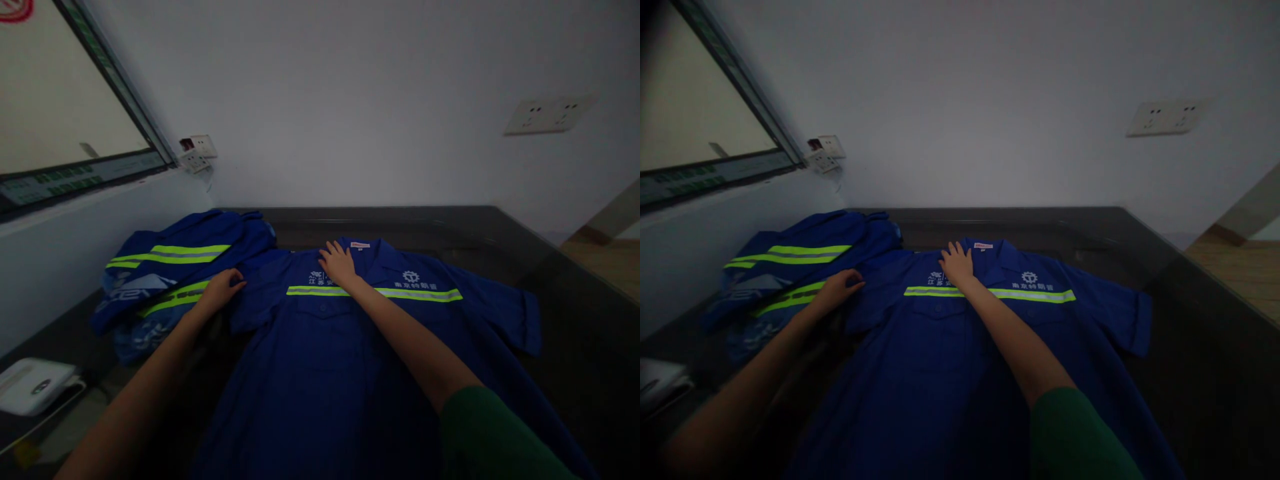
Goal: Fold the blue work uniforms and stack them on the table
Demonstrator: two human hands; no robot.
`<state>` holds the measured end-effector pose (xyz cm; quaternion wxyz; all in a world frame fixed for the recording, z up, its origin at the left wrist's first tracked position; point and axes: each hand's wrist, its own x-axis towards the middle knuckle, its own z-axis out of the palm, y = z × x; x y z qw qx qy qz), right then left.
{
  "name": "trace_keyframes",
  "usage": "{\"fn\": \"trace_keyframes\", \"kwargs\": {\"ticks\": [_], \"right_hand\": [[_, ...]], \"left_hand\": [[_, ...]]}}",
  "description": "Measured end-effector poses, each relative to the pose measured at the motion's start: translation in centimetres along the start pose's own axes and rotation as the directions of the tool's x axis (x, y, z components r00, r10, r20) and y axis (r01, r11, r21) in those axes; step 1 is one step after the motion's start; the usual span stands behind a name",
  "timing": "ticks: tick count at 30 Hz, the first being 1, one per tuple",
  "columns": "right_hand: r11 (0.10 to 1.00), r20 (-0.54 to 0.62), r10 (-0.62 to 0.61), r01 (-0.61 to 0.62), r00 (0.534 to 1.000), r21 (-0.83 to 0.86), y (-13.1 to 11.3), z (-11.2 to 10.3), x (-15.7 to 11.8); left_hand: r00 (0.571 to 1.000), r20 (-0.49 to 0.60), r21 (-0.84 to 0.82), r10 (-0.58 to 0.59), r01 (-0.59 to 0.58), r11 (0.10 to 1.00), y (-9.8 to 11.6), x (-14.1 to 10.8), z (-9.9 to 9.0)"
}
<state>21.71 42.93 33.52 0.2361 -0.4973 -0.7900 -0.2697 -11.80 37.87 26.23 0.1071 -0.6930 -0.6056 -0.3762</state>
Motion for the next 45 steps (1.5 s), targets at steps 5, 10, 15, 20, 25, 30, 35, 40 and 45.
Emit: {"fn": "trace_keyframes", "kwargs": {"ticks": [5,10,15,20,25,30,35,40,45], "right_hand": [[0.997,0.147,0.069,-0.075,0.987,0.035,0.0,0.7,-0.4],[0.997,0.127,0.054,-0.060,0.990,0.042,0.5,0.8,-0.7],[0.997,0.136,0.055,-0.061,0.989,0.047,0.2,0.6,-0.9],[0.996,-0.020,0.018,-0.016,1.000,0.085,-0.9,-1.0,-2.0],[0.974,-0.071,-0.077,0.091,0.994,0.210,-2.3,-4.0,-5.3],[0.973,0.028,-0.154,0.147,0.988,0.178,-4.0,-5.7,-11.9],[0.989,0.165,-0.144,0.134,0.976,0.066,-4.1,-6.9,-18.4],[0.990,0.049,-0.071,0.065,0.996,0.123,1.0,-10.8,-23.5],[0.914,-0.176,0.365,-0.316,0.914,0.256,11.3,-16.1,-30.7]], "left_hand": [[0.991,-0.081,-0.172,-0.105,0.090,0.981,-0.8,0.2,-1.6],[0.963,-0.215,-0.200,-0.162,0.119,0.973,-1.5,0.4,-2.4],[0.990,-0.119,-0.001,-0.078,0.078,0.997,-0.8,0.1,-1.3],[0.965,-0.253,0.208,0.064,-0.010,0.978,0.7,-2.4,-1.9],[0.957,-0.198,0.031,0.211,-0.209,0.977,4.6,-7.7,-2.9],[0.903,-0.008,-0.130,0.429,-0.426,0.895,11.3,-13.0,0.0],[0.903,0.057,-0.061,0.427,-0.424,0.904,12.3,-14.1,3.1],[0.941,-0.003,0.088,0.338,-0.337,0.937,8.9,-14.4,1.9],[0.979,-0.095,0.172,0.178,-0.160,0.972,5.8,-17.1,-0.4]]}}
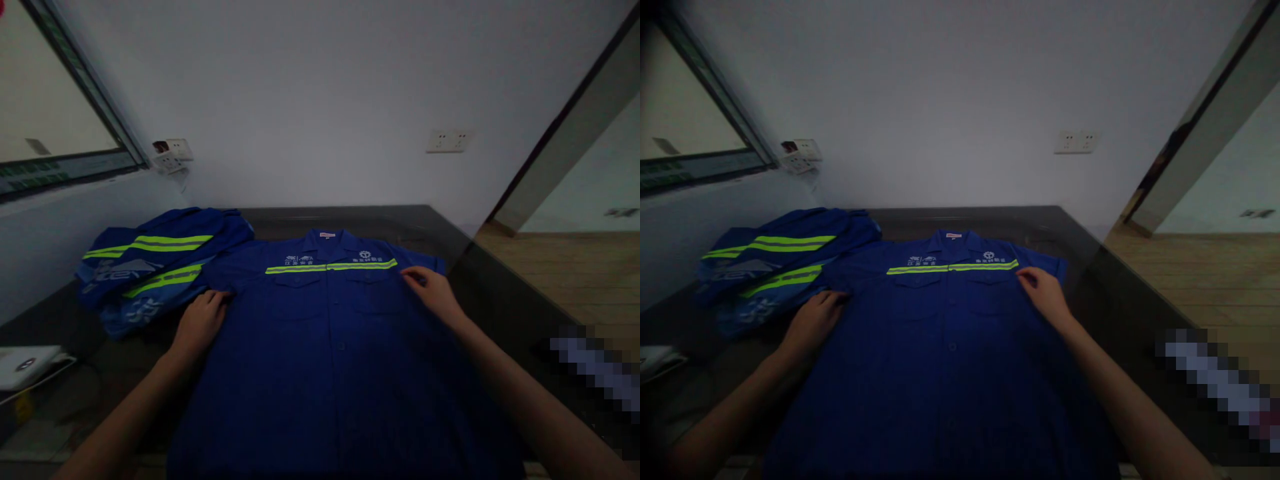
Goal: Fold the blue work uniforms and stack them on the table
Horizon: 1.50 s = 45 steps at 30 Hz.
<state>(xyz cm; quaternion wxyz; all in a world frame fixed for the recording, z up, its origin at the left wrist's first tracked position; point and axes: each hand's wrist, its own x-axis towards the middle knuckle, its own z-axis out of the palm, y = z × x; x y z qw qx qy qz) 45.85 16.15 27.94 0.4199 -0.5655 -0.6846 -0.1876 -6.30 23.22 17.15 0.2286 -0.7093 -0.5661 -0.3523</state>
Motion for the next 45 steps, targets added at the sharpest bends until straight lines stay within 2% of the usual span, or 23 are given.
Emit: {"fn": "trace_keyframes", "kwargs": {"ticks": [3,5,7,10,12,14,17,20,23,26,29,32,37,41,45], "right_hand": [[0.977,-0.070,0.203,-0.207,0.977,-0.045,6.6,-3.6,-1.2],[0.941,-0.072,0.329,-0.333,0.942,-0.062,9.9,-4.5,-1.1],[0.911,-0.047,0.405,-0.407,0.913,-0.063,11.9,-4.3,0.0],[0.901,-0.067,0.414,-0.419,0.908,-0.115,12.8,-2.8,2.8],[0.902,-0.103,0.357,-0.371,0.928,-0.221,12.4,-1.6,4.7],[0.889,-0.089,0.310,-0.322,0.946,-0.326,11.8,-0.4,6.0],[0.872,-0.014,0.318,-0.298,0.948,-0.389,11.1,1.4,6.8],[0.838,0.045,0.351,-0.293,0.935,-0.460,11.0,2.8,6.7],[0.809,0.077,0.389,-0.301,0.918,-0.505,11.1,3.3,6.6],[0.796,0.072,0.413,-0.322,0.908,-0.512,11.0,3.3,6.8],[0.785,0.059,0.440,-0.352,0.896,-0.509,10.8,3.2,6.9],[0.780,0.055,0.455,-0.368,0.889,-0.507,11.1,3.0,7.2],[0.767,0.070,0.457,-0.353,0.887,-0.537,13.0,2.0,8.1],[0.760,0.100,0.468,-0.342,0.878,-0.552,14.2,1.5,8.4],[0.762,0.079,0.461,-0.348,0.884,-0.545,14.3,1.8,7.9]], "left_hand": [[0.994,0.077,-0.066,-0.074,0.079,0.995,-0.7,-1.4,-0.3],[0.995,0.074,-0.102,-0.060,0.067,0.993,-0.5,-1.5,-0.3],[0.999,0.029,-0.118,-0.037,0.040,0.992,0.2,-0.9,-0.3],[0.999,-0.039,-0.150,0.014,-0.019,0.989,1.8,0.9,-0.3],[0.994,-0.066,-0.185,0.089,-0.100,0.978,3.2,2.4,-0.1],[0.983,-0.095,-0.234,0.159,-0.177,0.956,5.2,4.0,0.3],[0.958,-0.140,-0.343,0.252,-0.285,0.895,9.8,6.9,1.5],[0.913,-0.131,-0.437,0.385,-0.402,0.805,16.2,10.8,3.1],[0.883,-0.116,-0.445,0.455,-0.456,0.771,23.0,15.6,4.9],[0.899,-0.040,-0.386,0.436,-0.417,0.823,28.7,20.3,6.6],[0.946,0.060,-0.312,0.317,-0.284,0.906,32.2,24.0,8.2],[0.965,0.109,-0.291,0.240,-0.200,0.936,33.4,26.4,9.9],[0.961,0.172,-0.285,0.216,-0.162,0.945,32.4,28.7,12.0],[0.963,0.194,-0.305,0.186,-0.121,0.945,31.3,29.7,12.8],[0.969,0.197,-0.360,0.145,-0.066,0.930,31.3,30.4,13.0]]}}
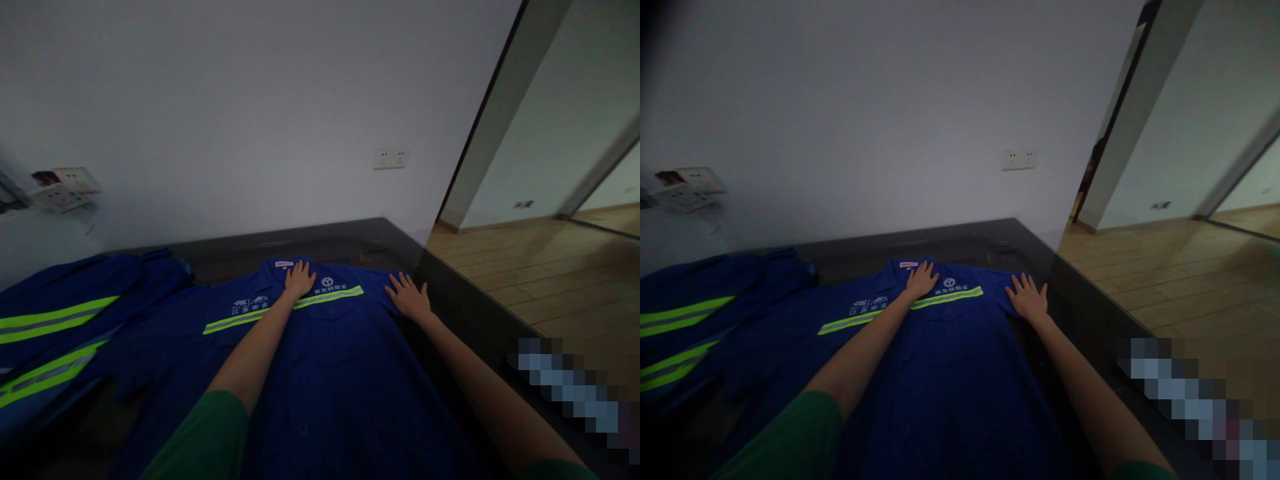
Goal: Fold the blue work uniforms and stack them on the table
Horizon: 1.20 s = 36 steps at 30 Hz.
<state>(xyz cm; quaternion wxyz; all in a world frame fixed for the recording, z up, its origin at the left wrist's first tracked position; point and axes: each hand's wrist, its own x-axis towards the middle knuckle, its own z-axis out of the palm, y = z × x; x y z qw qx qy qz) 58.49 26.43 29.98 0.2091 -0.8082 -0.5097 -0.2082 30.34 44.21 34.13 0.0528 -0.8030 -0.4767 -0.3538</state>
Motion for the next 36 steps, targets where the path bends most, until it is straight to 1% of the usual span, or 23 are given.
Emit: {"fn": "trace_keyframes", "kwargs": {"ticks": [3,6,8,9,11,14,18,21,24,26,29,32,34,36], "right_hand": [[0.999,-0.069,-0.017,0.019,0.997,0.027,0.0,-0.2,0.0],[0.994,-0.201,-0.039,0.058,0.979,0.088,0.1,-1.2,0.9],[0.990,-0.279,-0.064,0.096,0.958,0.101,0.1,-1.9,1.9],[0.989,-0.297,-0.082,0.115,0.951,0.094,0.1,-2.2,2.6],[0.989,-0.283,-0.100,0.126,0.954,0.075,0.0,-2.6,3.9],[0.996,-0.215,-0.060,0.074,0.975,0.058,0.0,-2.4,5.6],[0.997,-0.172,-0.013,0.025,0.985,0.067,0.7,-1.5,7.0],[0.990,-0.173,-0.031,0.054,0.984,0.130,1.6,-0.8,7.7],[0.967,-0.198,-0.059,0.105,0.979,0.234,2.6,-0.6,8.3],[0.952,-0.182,-0.057,0.109,0.982,0.285,3.1,-0.8,8.6],[0.946,-0.149,-0.054,0.098,0.987,0.310,3.5,-1.3,8.9],[0.961,-0.127,-0.012,0.047,0.992,0.271,3.7,-1.8,9.0],[0.966,-0.134,0.038,-0.002,0.990,0.258,4.2,-2.1,8.9],[0.962,-0.152,0.069,-0.025,0.986,0.271,5.0,-2.3,8.6]], "left_hand": [[0.997,-0.054,-0.075,-0.051,0.047,0.996,0.1,0.9,-0.3],[0.983,-0.120,-0.170,-0.137,0.116,0.979,-0.1,2.4,-1.0],[0.976,-0.123,-0.243,-0.179,0.145,0.959,-0.5,3.5,-1.4],[0.975,-0.114,-0.281,-0.191,0.153,0.948,-0.7,4.1,-1.6],[0.975,-0.092,-0.360,-0.202,0.156,0.920,-1.0,5.2,-1.7],[0.979,-0.077,-0.474,-0.187,0.129,0.871,-1.4,6.2,-1.6],[0.988,-0.073,-0.580,-0.135,0.068,0.812,-1.5,6.6,-0.9],[0.987,-0.112,-0.617,-0.115,0.022,0.787,-1.7,6.6,-0.5],[0.980,-0.169,-0.622,-0.108,-0.021,0.783,-2.0,6.5,-0.2],[0.977,-0.192,-0.611,-0.097,-0.042,0.791,-2.2,6.4,0.0],[0.975,-0.210,-0.575,-0.073,-0.062,0.816,-2.3,6.4,0.1],[0.977,-0.210,-0.527,-0.042,-0.077,0.846,-2.3,6.5,0.0],[0.978,-0.209,-0.496,-0.019,-0.089,0.864,-2.1,6.5,0.0],[0.978,-0.209,-0.470,0.000,-0.101,0.877,-2.0,6.5,-0.1]]}}
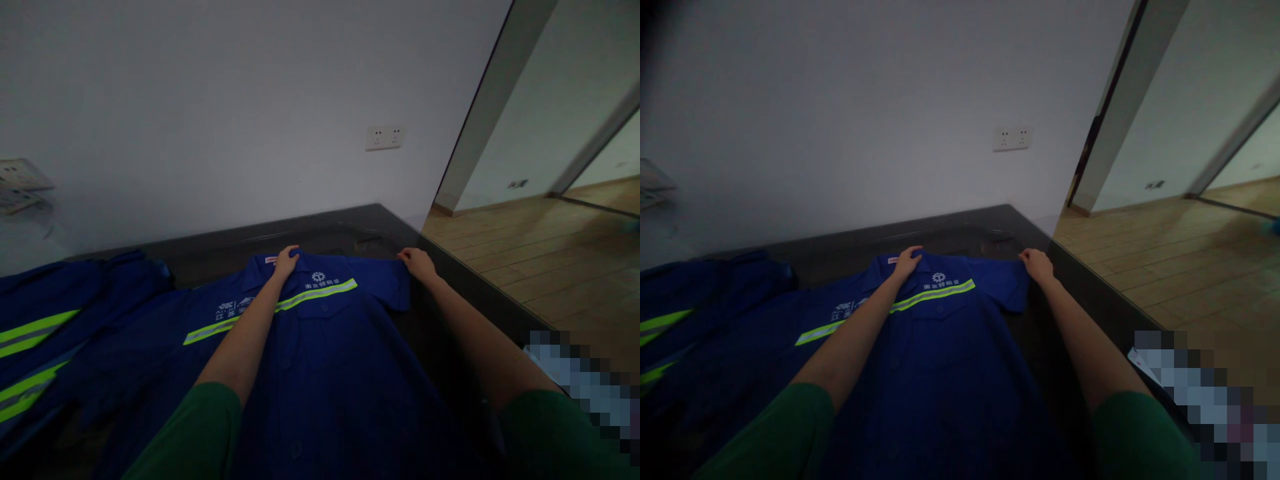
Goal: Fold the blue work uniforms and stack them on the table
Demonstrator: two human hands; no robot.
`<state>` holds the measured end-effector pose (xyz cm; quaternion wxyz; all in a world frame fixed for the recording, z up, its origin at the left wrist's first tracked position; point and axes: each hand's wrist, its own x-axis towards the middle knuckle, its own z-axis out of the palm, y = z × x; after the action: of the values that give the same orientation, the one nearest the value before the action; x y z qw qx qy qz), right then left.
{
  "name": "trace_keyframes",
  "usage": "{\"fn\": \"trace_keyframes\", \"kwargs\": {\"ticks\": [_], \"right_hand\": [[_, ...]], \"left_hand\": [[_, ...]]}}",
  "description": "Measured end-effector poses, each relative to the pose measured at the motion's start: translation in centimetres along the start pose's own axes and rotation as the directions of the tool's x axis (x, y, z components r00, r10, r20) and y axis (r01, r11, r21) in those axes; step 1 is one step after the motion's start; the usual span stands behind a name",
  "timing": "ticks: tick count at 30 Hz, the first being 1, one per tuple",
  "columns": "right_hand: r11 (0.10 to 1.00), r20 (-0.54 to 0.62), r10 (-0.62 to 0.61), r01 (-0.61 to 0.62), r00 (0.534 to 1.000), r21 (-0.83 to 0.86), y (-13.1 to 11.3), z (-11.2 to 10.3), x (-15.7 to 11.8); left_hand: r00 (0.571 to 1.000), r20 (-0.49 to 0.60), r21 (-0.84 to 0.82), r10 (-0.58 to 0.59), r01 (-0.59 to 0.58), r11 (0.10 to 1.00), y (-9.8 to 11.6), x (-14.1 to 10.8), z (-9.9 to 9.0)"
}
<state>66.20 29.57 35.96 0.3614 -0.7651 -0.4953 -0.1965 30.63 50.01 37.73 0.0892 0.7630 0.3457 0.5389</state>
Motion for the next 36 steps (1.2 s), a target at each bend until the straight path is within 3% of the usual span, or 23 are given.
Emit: {"fn": "trace_keyframes", "kwargs": {"ticks": [6,10,13,15,19,23,27,31,36], "right_hand": [[0.995,0.024,0.091,-0.092,0.996,0.050,2.9,-0.3,-1.3],[0.990,0.060,0.118,-0.122,0.991,0.070,2.7,0.3,-1.7],[0.987,0.071,0.136,-0.141,0.988,0.079,1.7,0.8,-1.4],[0.985,0.062,0.144,-0.149,0.988,0.083,1.0,0.9,-1.1],[0.982,0.023,0.107,-0.109,0.994,0.156,0.0,0.9,-1.2],[0.972,-0.049,0.097,-0.084,0.994,0.219,-0.7,0.8,-2.0],[0.975,-0.083,0.134,-0.116,0.988,0.187,-1.1,0.3,-2.8],[0.976,0.004,0.207,-0.206,0.978,-0.072,-2.3,-0.3,-3.6],[0.950,-0.013,0.134,-0.132,0.991,-0.284,-3.5,-0.9,-4.7]], "left_hand": [[0.999,-0.005,0.065,0.034,-0.034,0.997,0.4,-0.5,0.5],[0.998,-0.048,0.116,0.045,-0.039,0.993,1.2,-1.5,0.4],[0.982,-0.170,0.310,0.084,-0.028,0.950,2.4,-2.6,0.0],[0.970,-0.194,0.439,0.149,-0.050,0.897,3.1,-3.5,0.0],[0.981,0.012,0.536,0.193,-0.169,0.827,3.8,-4.9,1.1],[0.980,0.198,0.564,0.019,-0.130,0.815,3.7,-5.2,2.2],[0.975,0.222,0.586,-0.017,-0.119,0.802,3.6,-5.1,2.2],[0.974,0.227,0.585,0.010,-0.145,0.798,3.5,-5.2,1.9],[0.969,0.248,0.569,0.001,-0.147,0.809,3.5,-5.3,1.7]]}}
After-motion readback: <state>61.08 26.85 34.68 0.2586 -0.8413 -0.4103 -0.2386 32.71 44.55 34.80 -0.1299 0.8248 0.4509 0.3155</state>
